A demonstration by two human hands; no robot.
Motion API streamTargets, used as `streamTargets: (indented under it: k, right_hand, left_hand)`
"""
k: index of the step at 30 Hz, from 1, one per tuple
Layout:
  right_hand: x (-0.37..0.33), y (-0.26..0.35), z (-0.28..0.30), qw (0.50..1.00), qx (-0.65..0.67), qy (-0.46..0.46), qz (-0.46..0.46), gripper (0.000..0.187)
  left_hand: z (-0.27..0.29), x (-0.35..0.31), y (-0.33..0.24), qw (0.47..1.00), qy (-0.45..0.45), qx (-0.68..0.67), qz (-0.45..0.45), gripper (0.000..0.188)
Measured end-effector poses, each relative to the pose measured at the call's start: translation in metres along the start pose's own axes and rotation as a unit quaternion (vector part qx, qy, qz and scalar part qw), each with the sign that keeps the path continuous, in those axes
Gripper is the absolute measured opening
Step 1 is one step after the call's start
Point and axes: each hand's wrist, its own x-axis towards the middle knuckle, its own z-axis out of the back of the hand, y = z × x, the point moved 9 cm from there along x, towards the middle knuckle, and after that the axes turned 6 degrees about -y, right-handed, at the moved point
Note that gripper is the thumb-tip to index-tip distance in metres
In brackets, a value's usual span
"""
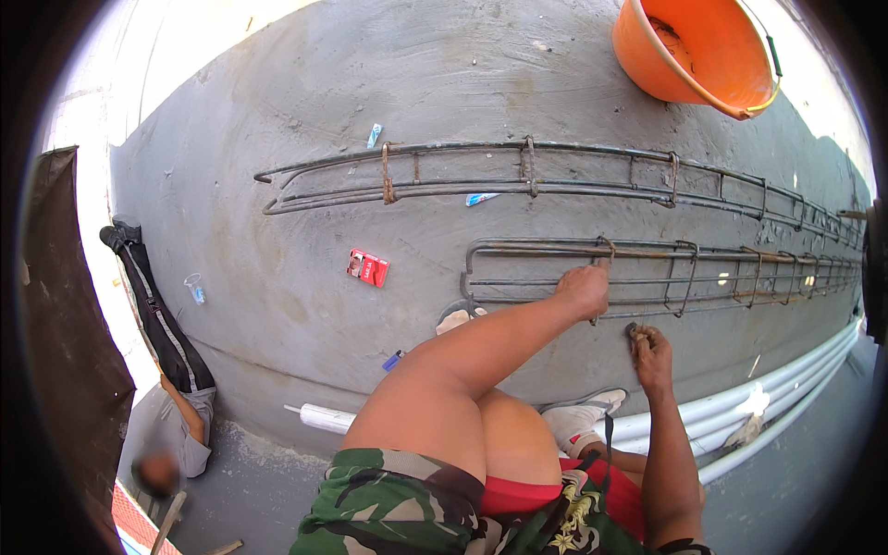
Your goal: The person arranges long metal rods on a concrete rooftop and ties them together with wire using pliers. Another worker assists by holding a rod and tying nearby sections. The person also briefly handles a large tarp with the coworker.
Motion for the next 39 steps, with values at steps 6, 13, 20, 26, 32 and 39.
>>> streamTargets:
  k: [6, 13, 20, 26, 32, 39]
  right_hand:
    - [0.001, 0.010, -0.010, 0.991, -0.132, 0.011, 0.027, 0.023]
    - [0.008, 0.029, -0.022, 0.981, -0.161, -0.027, 0.102, 0.027]
    - [0.016, 0.030, -0.023, 0.993, -0.104, -0.063, -0.004, 0.020]
    - [0.016, 0.037, -0.013, 0.977, -0.176, -0.118, 0.023, 0.019]
    - [0.040, 0.060, -0.025, 0.977, -0.192, -0.076, 0.046, 0.018]
    - [0.038, 0.031, -0.095, 0.878, 0.407, 0.073, -0.243, 0.014]
  left_hand:
    - [-0.005, -0.002, 0.007, 0.999, -0.020, -0.031, 0.027, 0.032]
    - [-0.007, 0.009, 0.010, 1.000, -0.024, -0.004, 0.015, 0.032]
    - [-0.004, 0.017, 0.010, 0.998, -0.052, 0.010, -0.025, 0.029]
    - [-0.007, 0.020, 0.006, 0.998, -0.042, 0.009, -0.037, 0.031]
    - [0.005, 0.011, 0.003, 0.993, -0.108, -0.016, -0.037, 0.029]
    - [0.004, 0.004, -0.020, 0.990, -0.067, 0.033, -0.119, 0.038]
